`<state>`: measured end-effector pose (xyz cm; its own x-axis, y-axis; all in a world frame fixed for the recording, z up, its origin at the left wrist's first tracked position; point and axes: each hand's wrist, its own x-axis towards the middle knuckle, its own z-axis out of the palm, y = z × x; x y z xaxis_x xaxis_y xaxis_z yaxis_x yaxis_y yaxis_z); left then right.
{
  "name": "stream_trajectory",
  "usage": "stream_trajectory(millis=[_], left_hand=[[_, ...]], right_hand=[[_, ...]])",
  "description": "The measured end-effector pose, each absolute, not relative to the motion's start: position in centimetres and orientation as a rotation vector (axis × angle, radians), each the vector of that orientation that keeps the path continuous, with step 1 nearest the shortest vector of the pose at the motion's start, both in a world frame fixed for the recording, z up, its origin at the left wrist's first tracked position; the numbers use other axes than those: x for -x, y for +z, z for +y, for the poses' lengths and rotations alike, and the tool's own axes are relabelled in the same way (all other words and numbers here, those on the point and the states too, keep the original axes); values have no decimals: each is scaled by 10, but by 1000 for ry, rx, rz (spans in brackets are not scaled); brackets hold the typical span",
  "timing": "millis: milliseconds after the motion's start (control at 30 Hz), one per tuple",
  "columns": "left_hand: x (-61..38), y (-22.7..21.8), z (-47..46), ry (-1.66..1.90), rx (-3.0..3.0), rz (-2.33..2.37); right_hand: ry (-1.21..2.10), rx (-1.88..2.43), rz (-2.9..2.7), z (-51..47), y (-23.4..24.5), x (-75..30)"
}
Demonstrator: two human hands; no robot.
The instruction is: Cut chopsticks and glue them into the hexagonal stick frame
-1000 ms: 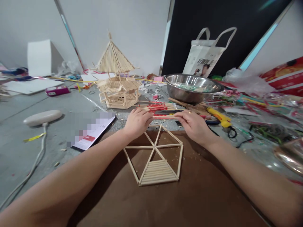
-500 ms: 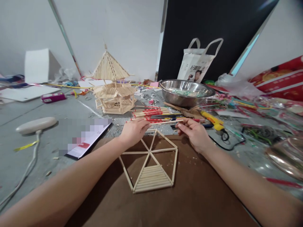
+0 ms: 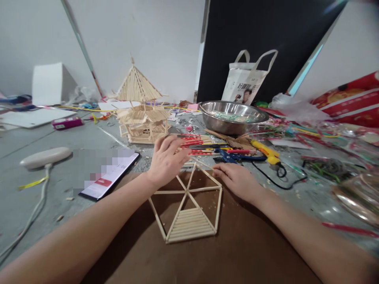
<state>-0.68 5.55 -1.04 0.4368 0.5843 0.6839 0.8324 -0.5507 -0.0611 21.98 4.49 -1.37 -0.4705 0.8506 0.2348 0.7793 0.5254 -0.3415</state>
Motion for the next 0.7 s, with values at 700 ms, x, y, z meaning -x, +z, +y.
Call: stream_trajectory(millis=[700], left_hand=[[3,-18,62,-415,2388,-1730]], right_hand=[[97,1041,-2452,39,-27,-209]])
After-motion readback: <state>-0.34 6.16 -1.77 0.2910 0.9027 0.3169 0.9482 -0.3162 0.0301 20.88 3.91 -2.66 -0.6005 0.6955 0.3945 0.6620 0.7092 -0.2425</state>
